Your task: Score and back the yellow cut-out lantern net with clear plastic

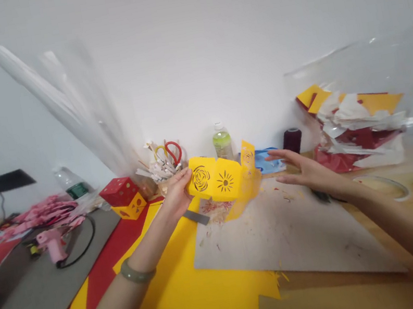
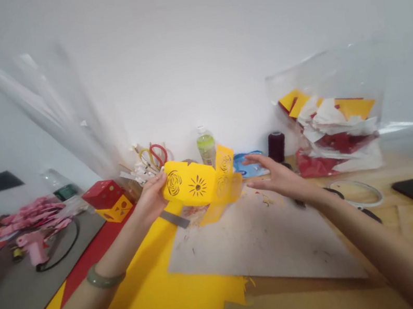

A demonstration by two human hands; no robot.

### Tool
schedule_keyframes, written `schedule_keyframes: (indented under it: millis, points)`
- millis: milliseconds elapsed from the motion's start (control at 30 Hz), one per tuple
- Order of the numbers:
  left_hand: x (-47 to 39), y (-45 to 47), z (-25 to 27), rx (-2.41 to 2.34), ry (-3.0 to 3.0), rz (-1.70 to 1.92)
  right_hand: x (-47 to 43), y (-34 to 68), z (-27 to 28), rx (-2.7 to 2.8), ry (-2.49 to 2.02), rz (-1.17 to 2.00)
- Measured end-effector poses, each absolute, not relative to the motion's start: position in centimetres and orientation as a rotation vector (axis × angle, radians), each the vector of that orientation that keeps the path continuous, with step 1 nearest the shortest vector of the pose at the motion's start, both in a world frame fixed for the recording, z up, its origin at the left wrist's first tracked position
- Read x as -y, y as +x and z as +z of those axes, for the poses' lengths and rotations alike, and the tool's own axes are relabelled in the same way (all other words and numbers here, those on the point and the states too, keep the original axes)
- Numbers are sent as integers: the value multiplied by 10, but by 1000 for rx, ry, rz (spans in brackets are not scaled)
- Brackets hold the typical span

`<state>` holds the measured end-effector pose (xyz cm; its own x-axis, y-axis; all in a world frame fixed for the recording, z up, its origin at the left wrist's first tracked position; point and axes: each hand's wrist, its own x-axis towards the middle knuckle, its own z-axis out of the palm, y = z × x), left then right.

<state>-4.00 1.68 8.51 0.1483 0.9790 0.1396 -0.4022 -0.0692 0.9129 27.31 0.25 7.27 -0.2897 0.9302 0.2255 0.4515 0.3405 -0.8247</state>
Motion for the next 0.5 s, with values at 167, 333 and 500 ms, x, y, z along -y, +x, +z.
schedule_keyframes:
  millis: [167,333,500]
  points:
    - [-16,-45,93,-687,1044,1233,-25,263,73,1918,-1077,1045]
    - [-23,-54,105,-691,1072,1261,-19,259,80,1975,-1012,1324]
    - [-35,-63,111,-760,1120,1284,-3,265,98,1896,-1084,1347]
